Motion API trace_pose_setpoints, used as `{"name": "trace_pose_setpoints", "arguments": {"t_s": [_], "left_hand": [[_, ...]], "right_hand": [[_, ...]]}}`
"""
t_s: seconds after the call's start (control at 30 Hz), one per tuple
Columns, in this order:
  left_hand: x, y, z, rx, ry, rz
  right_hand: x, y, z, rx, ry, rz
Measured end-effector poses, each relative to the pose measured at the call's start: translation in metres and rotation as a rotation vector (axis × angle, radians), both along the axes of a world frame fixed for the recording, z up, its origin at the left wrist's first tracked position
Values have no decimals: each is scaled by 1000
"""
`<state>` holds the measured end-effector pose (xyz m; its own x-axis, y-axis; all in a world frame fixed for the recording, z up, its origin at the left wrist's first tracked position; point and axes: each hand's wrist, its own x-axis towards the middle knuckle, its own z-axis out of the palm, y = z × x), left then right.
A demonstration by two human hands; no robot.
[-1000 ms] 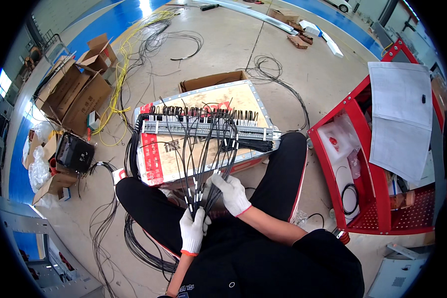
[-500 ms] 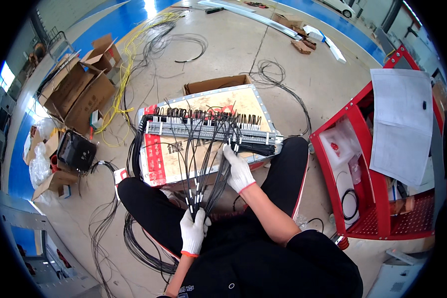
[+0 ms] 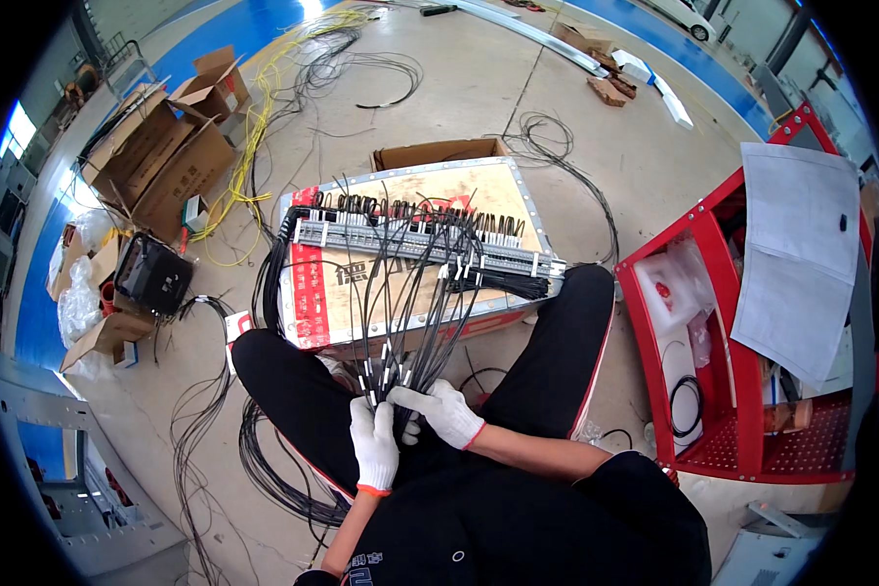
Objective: The person sits on the floor and organizes a bundle of black cables, repeatedly picking them up, aligning them, and placing them into a red tool cart. The person also briefly handles a roll of clear plastic wrap.
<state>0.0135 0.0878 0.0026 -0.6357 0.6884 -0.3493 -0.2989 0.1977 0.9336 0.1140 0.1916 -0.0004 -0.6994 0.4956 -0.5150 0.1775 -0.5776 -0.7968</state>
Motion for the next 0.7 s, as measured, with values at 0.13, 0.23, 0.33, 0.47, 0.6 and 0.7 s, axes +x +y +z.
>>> {"name": "trace_pose_setpoints", "arguments": {"t_s": [0.13,0.23,0.33,0.47,0.6,0.7], "left_hand": [[3,2,-4,6,112,75],[-1,1,-6,-15,-80,-31],[2,3,2,-56,-20,-36],[10,5,2,-146,130,-85],[13,6,7,-184,175,-73],[12,4,10,-215,190,-55]], "right_hand": [[3,-2,-19,-229,338,-21],[4,1,-44,-325,558,43],[-3,7,-42,-341,565,-87],[-22,33,-13,-515,370,-572],[-28,82,-7,-436,419,-580],[-38,100,-5,-234,315,-617]]}}
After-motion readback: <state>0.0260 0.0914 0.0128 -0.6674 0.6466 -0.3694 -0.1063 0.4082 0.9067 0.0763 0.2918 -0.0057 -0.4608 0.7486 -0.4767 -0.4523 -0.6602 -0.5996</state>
